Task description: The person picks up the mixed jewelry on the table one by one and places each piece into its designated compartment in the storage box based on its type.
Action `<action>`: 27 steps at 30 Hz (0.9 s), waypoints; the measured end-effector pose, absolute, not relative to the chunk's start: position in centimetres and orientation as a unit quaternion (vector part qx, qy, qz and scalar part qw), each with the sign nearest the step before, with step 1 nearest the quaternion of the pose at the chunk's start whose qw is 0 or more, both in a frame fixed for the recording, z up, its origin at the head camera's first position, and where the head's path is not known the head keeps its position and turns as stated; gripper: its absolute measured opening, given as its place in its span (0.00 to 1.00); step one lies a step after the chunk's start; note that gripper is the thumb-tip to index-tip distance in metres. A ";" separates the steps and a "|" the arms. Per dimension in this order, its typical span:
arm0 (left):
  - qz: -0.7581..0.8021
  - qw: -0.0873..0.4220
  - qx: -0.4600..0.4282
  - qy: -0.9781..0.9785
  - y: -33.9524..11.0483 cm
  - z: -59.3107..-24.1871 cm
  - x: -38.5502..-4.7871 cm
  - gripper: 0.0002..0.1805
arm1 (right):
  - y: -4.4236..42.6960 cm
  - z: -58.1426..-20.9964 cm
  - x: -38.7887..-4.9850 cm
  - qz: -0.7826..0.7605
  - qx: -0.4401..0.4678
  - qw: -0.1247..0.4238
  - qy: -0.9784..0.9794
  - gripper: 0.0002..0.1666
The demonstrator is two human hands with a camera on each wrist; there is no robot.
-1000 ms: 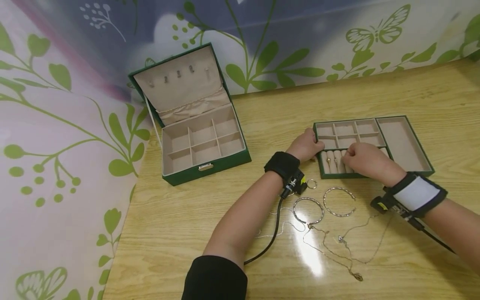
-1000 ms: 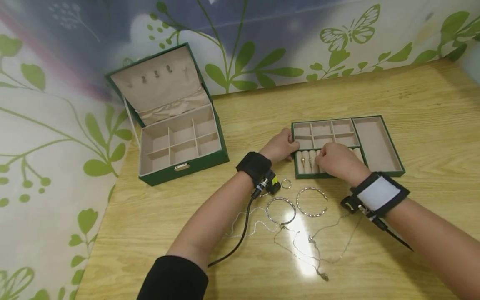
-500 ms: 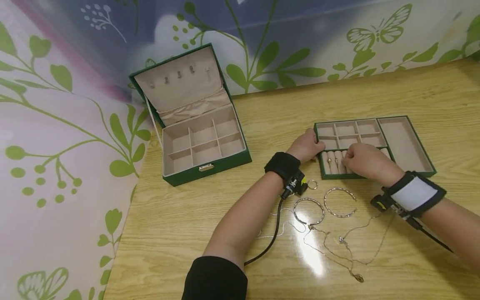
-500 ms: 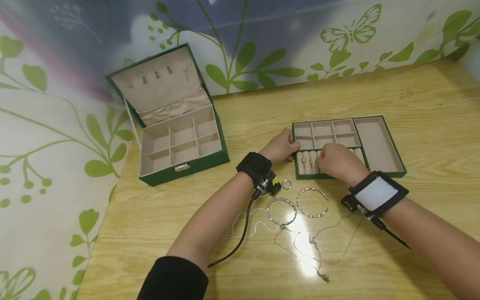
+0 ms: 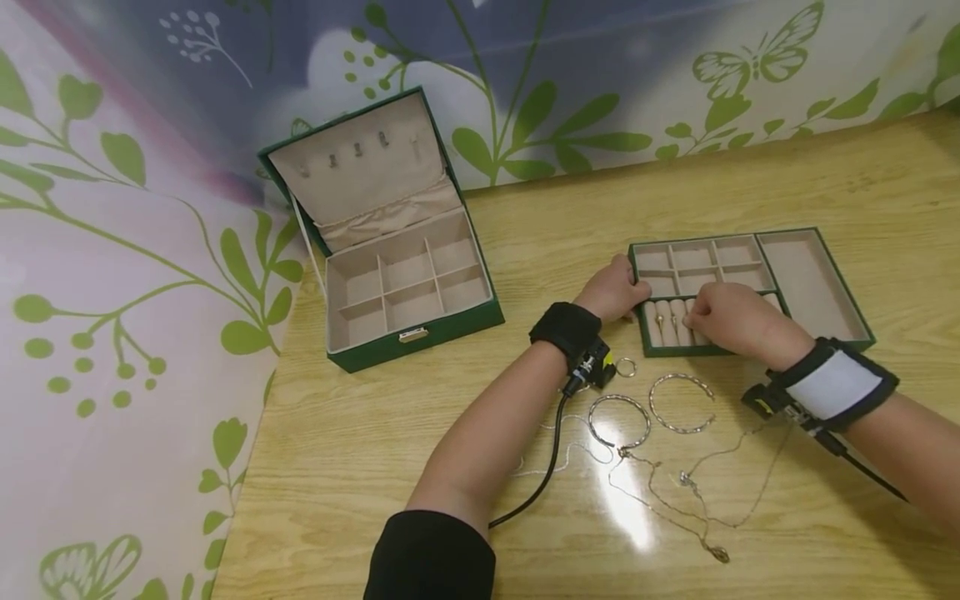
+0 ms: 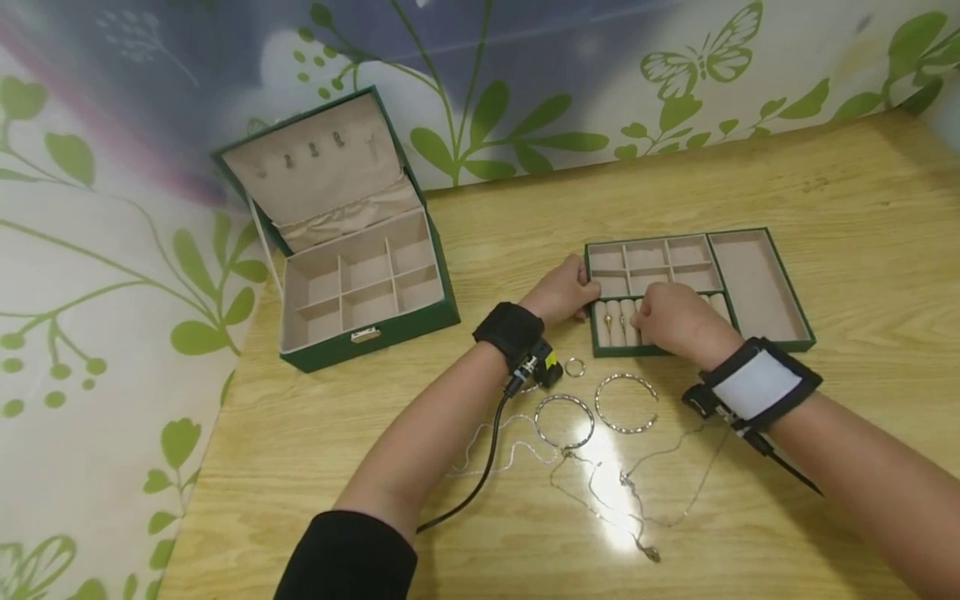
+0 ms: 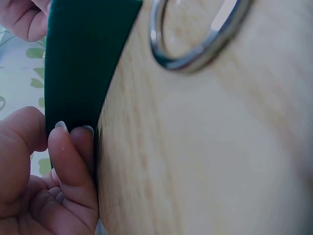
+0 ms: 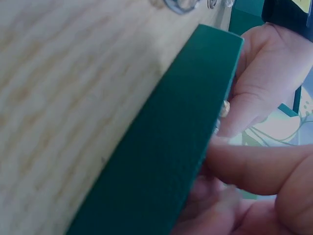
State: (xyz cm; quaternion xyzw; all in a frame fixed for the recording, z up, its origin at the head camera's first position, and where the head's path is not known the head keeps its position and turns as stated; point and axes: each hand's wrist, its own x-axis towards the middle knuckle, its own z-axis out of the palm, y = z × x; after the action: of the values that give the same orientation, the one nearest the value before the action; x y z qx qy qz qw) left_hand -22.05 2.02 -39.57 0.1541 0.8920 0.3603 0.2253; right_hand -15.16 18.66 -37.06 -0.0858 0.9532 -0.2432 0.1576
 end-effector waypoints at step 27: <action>0.380 0.227 0.155 0.883 2.0 -39.5 -22.2 0.06 | 14.7 -38.2 -12.9 -0.107 -0.452 -0.066 0.883 0.09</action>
State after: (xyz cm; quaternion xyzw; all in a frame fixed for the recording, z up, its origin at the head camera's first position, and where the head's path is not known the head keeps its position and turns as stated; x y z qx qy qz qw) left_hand -22.17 1.97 -39.53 0.1551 0.8831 0.3800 0.2272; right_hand -12.87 14.66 -38.25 -0.4515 0.8833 -0.1075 -0.0660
